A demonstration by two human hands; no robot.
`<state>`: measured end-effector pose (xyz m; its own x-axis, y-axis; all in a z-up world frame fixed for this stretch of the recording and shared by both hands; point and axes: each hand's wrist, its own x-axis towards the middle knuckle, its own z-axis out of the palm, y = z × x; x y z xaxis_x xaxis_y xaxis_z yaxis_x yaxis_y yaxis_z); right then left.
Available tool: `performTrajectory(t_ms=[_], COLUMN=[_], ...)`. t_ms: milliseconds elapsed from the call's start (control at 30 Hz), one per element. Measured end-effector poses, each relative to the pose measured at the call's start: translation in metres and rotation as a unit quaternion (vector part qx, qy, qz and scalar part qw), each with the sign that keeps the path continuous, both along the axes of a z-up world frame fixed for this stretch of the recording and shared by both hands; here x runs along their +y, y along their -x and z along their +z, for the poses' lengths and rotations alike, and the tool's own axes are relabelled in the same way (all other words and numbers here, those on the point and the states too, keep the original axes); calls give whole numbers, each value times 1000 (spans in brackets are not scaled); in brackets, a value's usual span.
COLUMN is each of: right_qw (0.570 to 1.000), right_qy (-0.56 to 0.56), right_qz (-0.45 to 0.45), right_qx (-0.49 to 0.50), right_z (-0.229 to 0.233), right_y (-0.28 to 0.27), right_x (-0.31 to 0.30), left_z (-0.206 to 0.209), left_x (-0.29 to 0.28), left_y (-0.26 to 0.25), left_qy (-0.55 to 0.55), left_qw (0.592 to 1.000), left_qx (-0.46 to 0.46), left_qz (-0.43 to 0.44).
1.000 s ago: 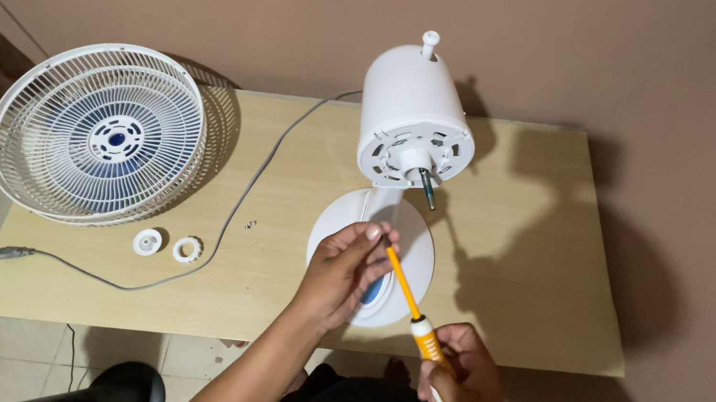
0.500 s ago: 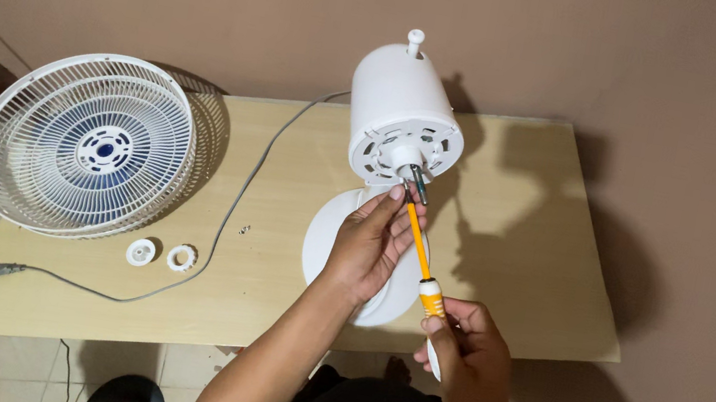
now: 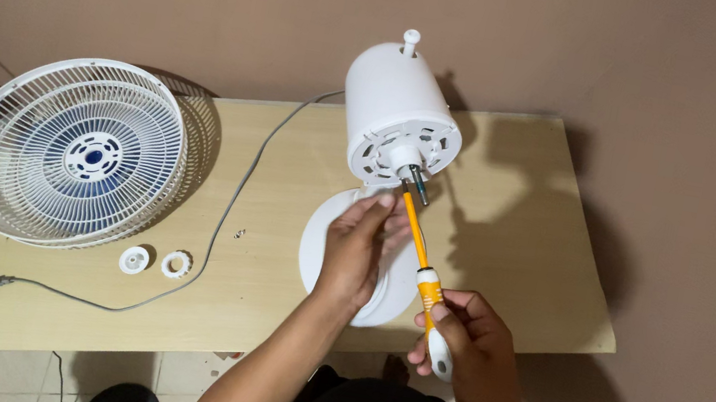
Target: The person assembles a white table fan by attaching the motor housing to the base and securing it with screws using a screwdriver. The fan cage and other components remain disassembled on the table.
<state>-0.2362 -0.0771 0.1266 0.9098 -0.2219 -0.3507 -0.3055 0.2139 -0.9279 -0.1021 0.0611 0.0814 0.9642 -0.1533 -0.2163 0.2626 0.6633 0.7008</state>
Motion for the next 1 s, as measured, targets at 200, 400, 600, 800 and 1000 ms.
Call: performTrajectory(t_ms=[200,400,600,800,1000], right_qw=[1000,1000,999,999,1000], right_qy=[-9,-18,-30,-37,-26], right_qz=[9,3,15,16,9], right_qx=[-14,-5,1,-14,-1], right_z=[0,4,10,12,15], right_y=[-3,-7,-7,-7,-7], right_x=[-1,0,-1,1,1], left_z=[12,46,58,60,60], left_x=[37,44,40,40,38], left_y=[-19,-61,-66,-68,-67], left_qy=[-445,-497,-458,-456,-454], left_qw=[732,581,614,611,615], left_qx=[-428,-599,-622,-627,-624], left_qz=[288,238,163,162,162])
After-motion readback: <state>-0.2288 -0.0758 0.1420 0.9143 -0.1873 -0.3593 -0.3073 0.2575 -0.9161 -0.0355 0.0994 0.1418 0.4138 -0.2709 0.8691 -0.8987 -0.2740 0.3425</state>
